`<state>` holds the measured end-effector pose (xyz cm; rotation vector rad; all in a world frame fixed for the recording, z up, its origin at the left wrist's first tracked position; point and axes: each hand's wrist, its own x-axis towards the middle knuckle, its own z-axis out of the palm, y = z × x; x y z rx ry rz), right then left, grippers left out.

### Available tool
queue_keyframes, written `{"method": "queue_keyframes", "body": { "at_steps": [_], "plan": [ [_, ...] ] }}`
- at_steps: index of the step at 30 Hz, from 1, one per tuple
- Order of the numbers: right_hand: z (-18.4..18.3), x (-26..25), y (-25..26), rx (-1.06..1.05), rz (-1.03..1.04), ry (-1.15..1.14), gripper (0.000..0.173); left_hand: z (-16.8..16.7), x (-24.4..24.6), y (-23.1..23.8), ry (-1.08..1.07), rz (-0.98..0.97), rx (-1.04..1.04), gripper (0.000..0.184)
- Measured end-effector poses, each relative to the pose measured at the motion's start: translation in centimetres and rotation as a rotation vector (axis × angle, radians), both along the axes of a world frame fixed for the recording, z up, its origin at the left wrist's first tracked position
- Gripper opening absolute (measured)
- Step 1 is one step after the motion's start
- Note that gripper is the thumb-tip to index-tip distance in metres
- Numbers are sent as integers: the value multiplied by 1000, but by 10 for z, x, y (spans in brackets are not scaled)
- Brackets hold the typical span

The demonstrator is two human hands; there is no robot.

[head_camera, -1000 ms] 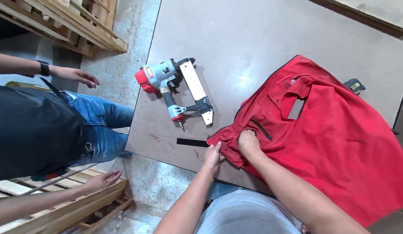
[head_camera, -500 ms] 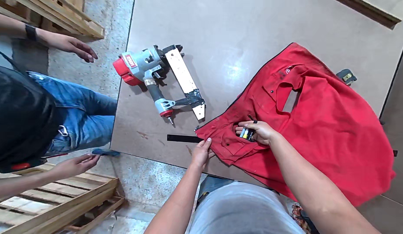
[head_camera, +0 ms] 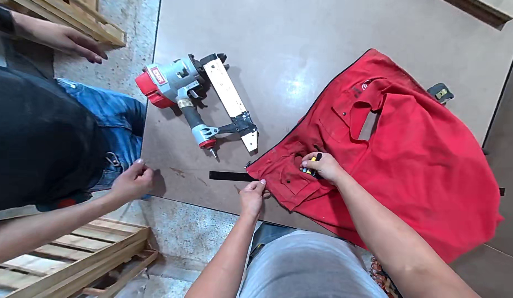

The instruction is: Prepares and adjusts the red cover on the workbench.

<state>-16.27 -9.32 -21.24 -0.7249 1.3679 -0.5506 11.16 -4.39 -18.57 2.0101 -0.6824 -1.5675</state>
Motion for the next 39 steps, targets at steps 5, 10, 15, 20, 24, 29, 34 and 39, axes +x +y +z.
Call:
{"method": "queue_keyframes", "body": {
  "at_steps": [5,10,15,20,24,29,34,39],
  "plan": [
    [4,-11,-5,-89,-553,-28,23,-8,10,8,-118,-95,-50,20],
    [7,-25,-7,1,-651,-182,26,-13,8,12,-10,-30,-18,9],
    [16,-20,-8,45,-102,-23,23,1,-7,7,163,140,-7,16],
    [29,24,-22,-15,604,448,24,12,-21,-3,118,-62,25,33],
    [26,42,-36,208,607,262,17,1,-19,-6,-209,-183,49,27],
    [41,66,-45,-37,917,482,18,-3,-16,-2,-145,-84,32,16],
    [38,71,-48,129,925,301,14,2,-22,-4,90,85,73,16],
    [38,69,-42,168,904,154,16,6,-21,-9,-182,-217,90,11]
  ]
}}
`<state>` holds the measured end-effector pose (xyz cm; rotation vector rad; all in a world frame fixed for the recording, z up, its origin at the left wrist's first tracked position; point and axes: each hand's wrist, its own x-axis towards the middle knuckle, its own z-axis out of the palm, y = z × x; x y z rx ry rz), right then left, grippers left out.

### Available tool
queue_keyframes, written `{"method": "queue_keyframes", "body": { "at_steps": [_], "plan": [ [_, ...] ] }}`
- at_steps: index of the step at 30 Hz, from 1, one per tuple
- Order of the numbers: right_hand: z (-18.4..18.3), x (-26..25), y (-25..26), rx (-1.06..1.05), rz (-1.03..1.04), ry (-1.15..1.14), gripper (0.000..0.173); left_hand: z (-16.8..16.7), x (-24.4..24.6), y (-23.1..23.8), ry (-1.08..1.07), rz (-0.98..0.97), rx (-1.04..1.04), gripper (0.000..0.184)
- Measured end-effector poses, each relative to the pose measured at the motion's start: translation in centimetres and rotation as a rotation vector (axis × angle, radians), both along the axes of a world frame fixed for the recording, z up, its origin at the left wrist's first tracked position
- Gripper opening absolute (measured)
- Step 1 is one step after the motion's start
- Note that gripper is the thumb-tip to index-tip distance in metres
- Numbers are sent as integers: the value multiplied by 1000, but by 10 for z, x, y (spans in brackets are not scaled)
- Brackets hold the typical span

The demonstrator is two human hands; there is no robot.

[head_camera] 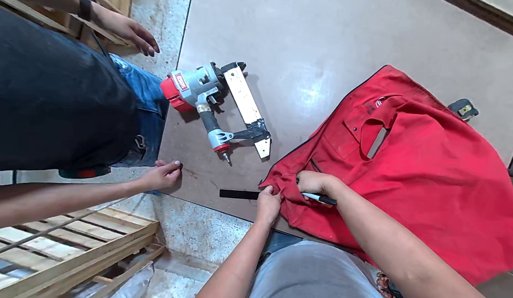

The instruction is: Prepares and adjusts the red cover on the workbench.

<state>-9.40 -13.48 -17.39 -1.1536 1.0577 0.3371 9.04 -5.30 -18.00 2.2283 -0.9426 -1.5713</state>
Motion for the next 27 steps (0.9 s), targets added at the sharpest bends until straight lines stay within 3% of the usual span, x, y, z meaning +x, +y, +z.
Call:
{"method": "queue_keyframes", "body": {
  "at_steps": [3,7,9,12,16,20,23,27],
  "plan": [
    [3,4,2,-72,5,16,16,-2,3,2,-54,-104,-17,18],
    [-3,-14,6,-108,-148,-3,13,4,12,5,43,61,-135,23],
    [-6,-21,11,-53,-291,-76,13,8,13,6,85,95,-186,21],
    [-13,-9,21,90,-350,-84,18,5,10,11,179,4,-122,19],
    [-17,12,27,207,-577,66,23,-4,5,9,291,103,-40,19],
    [7,23,22,-164,-229,381,20,-5,10,13,334,365,-49,20],
    [21,40,20,-278,2,463,15,-11,23,20,369,374,-14,22],
    [24,40,12,-304,-25,511,16,-17,34,20,240,333,-53,16]
  ]
}}
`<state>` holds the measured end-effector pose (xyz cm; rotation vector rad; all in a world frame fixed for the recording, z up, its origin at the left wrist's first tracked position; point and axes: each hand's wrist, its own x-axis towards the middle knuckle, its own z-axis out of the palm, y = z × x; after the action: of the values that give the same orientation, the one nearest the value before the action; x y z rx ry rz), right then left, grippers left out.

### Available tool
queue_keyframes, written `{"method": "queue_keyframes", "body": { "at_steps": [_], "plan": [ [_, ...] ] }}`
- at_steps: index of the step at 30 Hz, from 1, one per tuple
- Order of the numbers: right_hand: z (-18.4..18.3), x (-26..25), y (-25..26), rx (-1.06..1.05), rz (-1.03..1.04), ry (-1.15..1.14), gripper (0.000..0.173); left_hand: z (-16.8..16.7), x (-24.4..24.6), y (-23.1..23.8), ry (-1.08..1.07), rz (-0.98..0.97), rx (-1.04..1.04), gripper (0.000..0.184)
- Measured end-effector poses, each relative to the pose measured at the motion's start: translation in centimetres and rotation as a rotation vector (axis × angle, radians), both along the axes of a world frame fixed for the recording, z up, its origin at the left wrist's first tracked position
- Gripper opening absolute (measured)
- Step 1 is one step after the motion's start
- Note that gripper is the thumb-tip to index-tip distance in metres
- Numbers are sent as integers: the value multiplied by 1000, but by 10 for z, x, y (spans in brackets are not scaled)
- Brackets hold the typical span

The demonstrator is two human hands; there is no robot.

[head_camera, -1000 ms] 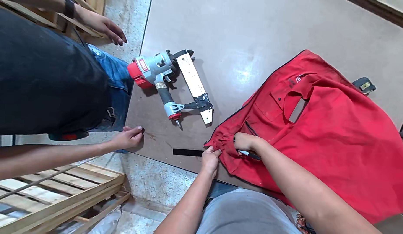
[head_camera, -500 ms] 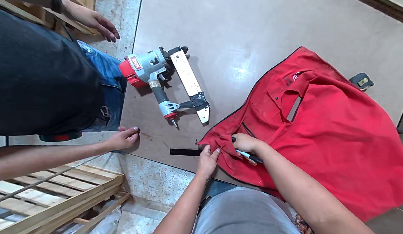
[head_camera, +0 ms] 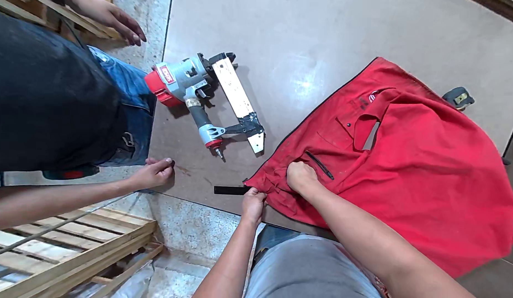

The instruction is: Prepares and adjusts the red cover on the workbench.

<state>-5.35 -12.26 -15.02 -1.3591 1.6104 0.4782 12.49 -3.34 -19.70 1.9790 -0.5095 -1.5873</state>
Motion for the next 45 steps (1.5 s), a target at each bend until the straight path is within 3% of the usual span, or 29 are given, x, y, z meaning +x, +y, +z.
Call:
{"method": "queue_keyframes", "body": {
  "at_steps": [5,10,14,16,19,21,23,25,27,29,32,34,37,40,45],
  "plan": [
    [-34,-62,0,46,-446,-286,23,3,1,-2,-291,-208,-3,17],
    [-30,-95,1,-20,-628,-457,23,6,1,-9,-499,-416,71,12],
    [-19,-113,-4,-99,-718,-469,23,8,3,-9,-506,-403,90,14],
    [-10,-122,-8,-172,-741,-454,23,22,1,-7,-618,-391,-27,30],
    [10,-132,-16,-277,-783,-518,22,58,-11,-17,-771,-542,-420,61],
    [28,-127,-21,-301,-767,-590,22,83,-31,-33,-675,-744,-563,59],
    [47,-112,-27,-306,-737,-671,22,95,-50,-51,-484,-876,-579,45],
    [60,-94,-32,-318,-774,-781,26,103,-60,-60,-225,-726,-469,24],
    [57,-80,-35,-374,-902,-852,30,110,-50,-68,24,-391,-367,26],
    [35,-70,-36,-431,-1110,-821,29,113,-21,-75,217,-12,-373,24],
    [-3,-60,-35,-351,-1426,-738,36,127,36,-87,330,290,-462,15],
    [-24,-57,-29,-331,-1485,-730,38,134,66,-92,306,352,-528,16],
    [-38,-52,-21,-404,-1427,-703,39,139,89,-92,307,357,-636,24],
    [-42,-45,-14,-489,-1343,-696,37,138,96,-88,317,503,-663,21],
    [-46,-53,3,-501,-1038,-673,65,138,109,-92,307,564,-705,24]
  ]
}}
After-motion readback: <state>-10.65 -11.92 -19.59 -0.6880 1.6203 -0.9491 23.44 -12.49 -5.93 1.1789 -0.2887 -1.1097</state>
